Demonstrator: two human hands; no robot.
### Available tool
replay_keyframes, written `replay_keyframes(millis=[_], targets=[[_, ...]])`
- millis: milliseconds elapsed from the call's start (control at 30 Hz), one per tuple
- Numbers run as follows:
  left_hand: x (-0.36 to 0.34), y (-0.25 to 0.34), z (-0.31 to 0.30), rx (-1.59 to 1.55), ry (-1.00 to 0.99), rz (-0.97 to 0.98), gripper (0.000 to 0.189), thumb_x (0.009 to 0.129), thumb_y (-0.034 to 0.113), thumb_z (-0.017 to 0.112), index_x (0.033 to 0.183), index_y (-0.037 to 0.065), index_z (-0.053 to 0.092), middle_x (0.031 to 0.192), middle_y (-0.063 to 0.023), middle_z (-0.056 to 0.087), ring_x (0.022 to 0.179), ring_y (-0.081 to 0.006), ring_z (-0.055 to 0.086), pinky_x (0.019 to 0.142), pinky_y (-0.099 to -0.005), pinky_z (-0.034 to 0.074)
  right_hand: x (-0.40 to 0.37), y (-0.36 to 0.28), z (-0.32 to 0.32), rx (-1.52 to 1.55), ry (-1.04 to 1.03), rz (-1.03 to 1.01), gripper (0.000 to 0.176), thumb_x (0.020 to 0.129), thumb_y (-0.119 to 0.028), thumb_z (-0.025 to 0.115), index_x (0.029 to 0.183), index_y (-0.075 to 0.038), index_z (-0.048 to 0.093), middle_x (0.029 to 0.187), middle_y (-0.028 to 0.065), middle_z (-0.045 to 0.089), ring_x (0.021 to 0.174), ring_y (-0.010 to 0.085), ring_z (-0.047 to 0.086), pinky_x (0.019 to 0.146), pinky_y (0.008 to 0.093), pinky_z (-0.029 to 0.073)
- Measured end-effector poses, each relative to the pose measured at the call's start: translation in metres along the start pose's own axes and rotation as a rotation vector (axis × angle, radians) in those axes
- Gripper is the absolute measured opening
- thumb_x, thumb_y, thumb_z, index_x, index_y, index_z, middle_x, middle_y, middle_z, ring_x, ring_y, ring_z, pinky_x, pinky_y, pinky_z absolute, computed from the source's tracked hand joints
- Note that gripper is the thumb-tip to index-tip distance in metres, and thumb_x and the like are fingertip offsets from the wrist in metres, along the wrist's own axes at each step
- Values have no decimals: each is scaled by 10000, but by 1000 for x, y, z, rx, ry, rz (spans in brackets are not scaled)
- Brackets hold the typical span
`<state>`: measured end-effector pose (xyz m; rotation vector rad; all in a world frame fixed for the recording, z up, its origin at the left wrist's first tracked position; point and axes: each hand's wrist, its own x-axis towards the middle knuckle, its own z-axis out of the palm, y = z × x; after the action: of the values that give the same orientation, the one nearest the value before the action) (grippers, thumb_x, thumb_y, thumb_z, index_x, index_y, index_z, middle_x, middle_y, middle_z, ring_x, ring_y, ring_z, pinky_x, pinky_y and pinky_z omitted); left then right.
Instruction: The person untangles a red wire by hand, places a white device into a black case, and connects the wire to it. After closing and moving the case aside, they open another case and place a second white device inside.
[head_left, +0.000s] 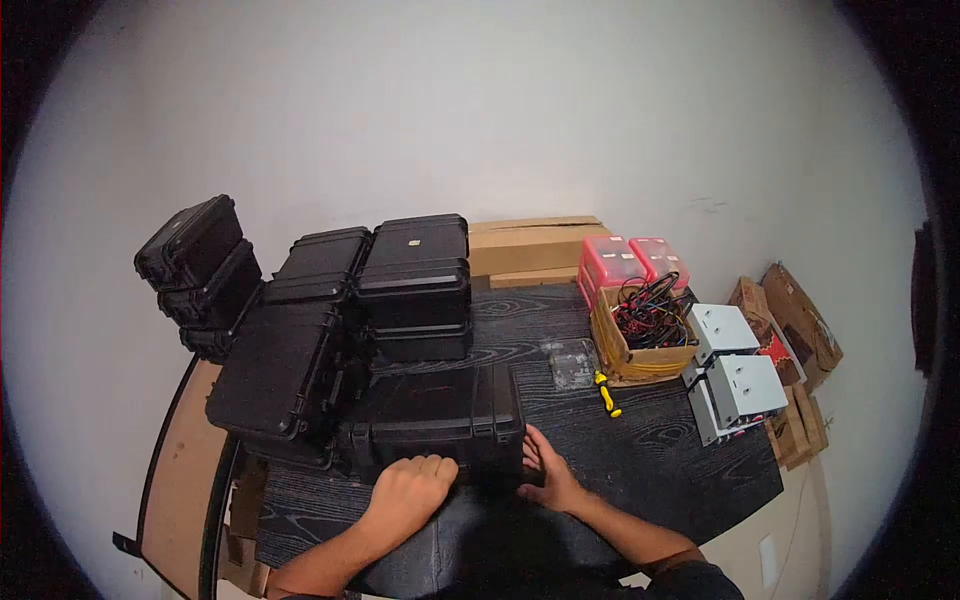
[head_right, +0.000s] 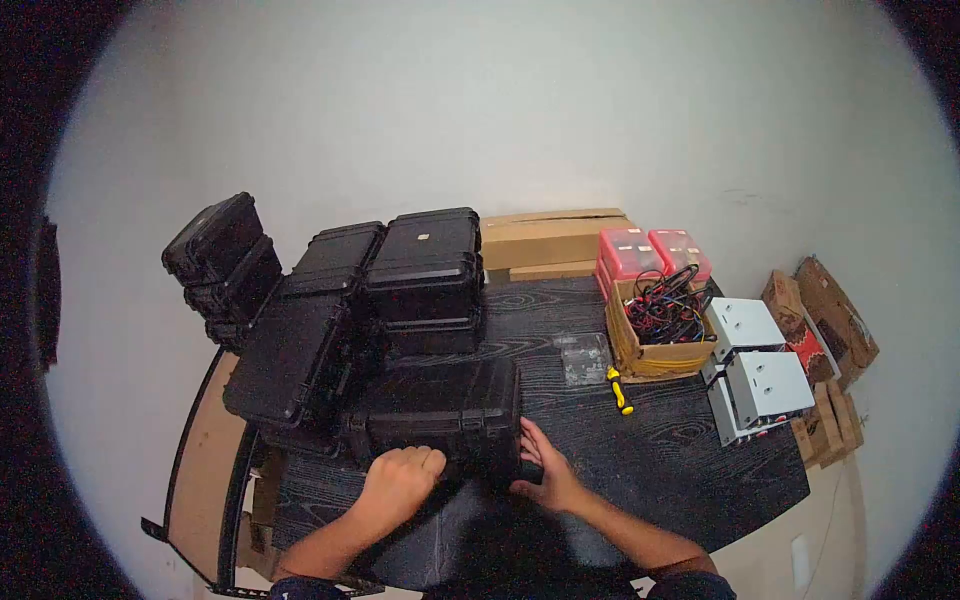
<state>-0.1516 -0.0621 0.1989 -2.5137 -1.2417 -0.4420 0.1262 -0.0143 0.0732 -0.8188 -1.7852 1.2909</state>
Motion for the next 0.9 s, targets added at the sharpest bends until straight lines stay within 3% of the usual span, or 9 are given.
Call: replay_keyframes(millis=[133,267,433,533,600,633,700,733,900], targets=[[0,6,12,12,-2,-3,147,839,150,676,837,121,533,729,-13,550,671,-175,638,598,-325,526,9,25,2,51,33,-36,1192,822,-11,882,1695,-94,75,1729,194,255,1556,325,354,1199,465,394],[-5,13,31,34,27,-8,135,863,173,687,856,134,558,738,-11,545,673,-170,628,588,-322,508,18,33,3,35,94,5,1204,825,41,857,1691,-65,27,1677,188,348,1497,282,437,1212,424,387],[-14,19,46,-78,-5,-74,92,863,166,637,887,107,571,767,-51,558,684,-241,626,598,-394,512,22,12,-1,-15,120,12,1212,821,22,877,1684,-44,30,1651,199,392,1475,273,463,1207,420,395],[-19,30,53,-105,28,-93,76,859,160,630,889,106,585,767,-62,563,683,-258,623,599,-411,510,22,-9,-2,-152,147,-28,1200,793,-50,917,1672,-36,101,1647,227,390,1496,323,445,1214,444,389],[-25,34,60,-103,21,-85,143,880,219,677,873,98,601,767,-74,584,682,-271,641,594,-408,515,22,-34,-2,-568,227,-254,1181,702,-124,966,1644,-69,256,1641,266,374,1509,401,418,1222,487,382],[-26,38,61,-124,-5,-106,192,870,264,718,861,104,611,762,-58,597,687,-247,653,604,-388,516,23,-35,-4,-570,228,-254,1181,702,-124,966,1644,-69,256,1641,266,374,1509,401,418,1222,487,382],[-30,42,65,-147,-31,-125,242,860,309,758,848,109,621,756,-42,609,691,-223,664,613,-368,518,24,-36,-6,-860,47,-347,1111,638,-202,971,1585,-104,400,1641,269,359,1500,465,395,1225,524,375],[-33,44,68,-181,-50,-151,289,850,354,777,849,98,643,760,-57,638,696,-235,680,618,-375,527,24,-40,-4,-907,-26,-347,1044,643,-208,943,1565,-157,454,1643,221,373,1491,462,403,1206,542,396],[-48,49,82,-222,-84,-190,314,847,378,785,837,81,685,764,-92,687,699,-263,708,625,-389,548,23,-46,10,-1013,-164,-354,986,692,-213,903,1573,-227,460,1635,161,399,1478,484,394,1173,583,415]])
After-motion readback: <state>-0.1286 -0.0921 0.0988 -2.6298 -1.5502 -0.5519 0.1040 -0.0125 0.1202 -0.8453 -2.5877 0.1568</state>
